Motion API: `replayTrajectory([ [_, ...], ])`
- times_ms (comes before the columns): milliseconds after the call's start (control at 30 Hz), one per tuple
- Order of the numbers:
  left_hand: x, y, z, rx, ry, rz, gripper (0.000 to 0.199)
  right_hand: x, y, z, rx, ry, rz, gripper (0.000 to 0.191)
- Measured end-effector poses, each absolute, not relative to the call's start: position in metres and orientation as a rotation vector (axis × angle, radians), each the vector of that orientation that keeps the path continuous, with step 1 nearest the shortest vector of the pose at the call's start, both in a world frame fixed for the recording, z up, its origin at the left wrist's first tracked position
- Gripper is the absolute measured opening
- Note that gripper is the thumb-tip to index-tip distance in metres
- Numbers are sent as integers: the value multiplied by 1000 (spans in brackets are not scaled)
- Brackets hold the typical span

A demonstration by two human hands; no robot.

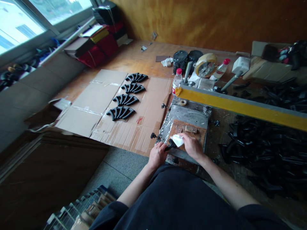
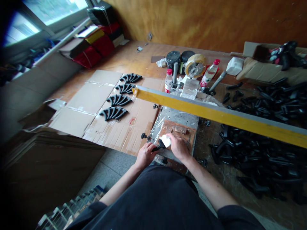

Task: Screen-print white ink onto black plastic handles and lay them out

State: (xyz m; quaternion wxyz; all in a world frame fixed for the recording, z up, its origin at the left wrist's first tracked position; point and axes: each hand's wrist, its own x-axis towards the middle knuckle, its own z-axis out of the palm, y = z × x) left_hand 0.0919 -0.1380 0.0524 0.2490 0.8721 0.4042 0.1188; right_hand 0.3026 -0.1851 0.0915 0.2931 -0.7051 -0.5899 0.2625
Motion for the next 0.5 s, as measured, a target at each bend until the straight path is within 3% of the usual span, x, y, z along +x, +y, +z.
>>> replayTrajectory([
  [200,93,-135,58,2285,1170,312,13,342,-183,87,-1737,-872,807,34],
  [500,120,-139,75,2240,1160,382,12,399,-225,84,-1588,-512,871,44],
])
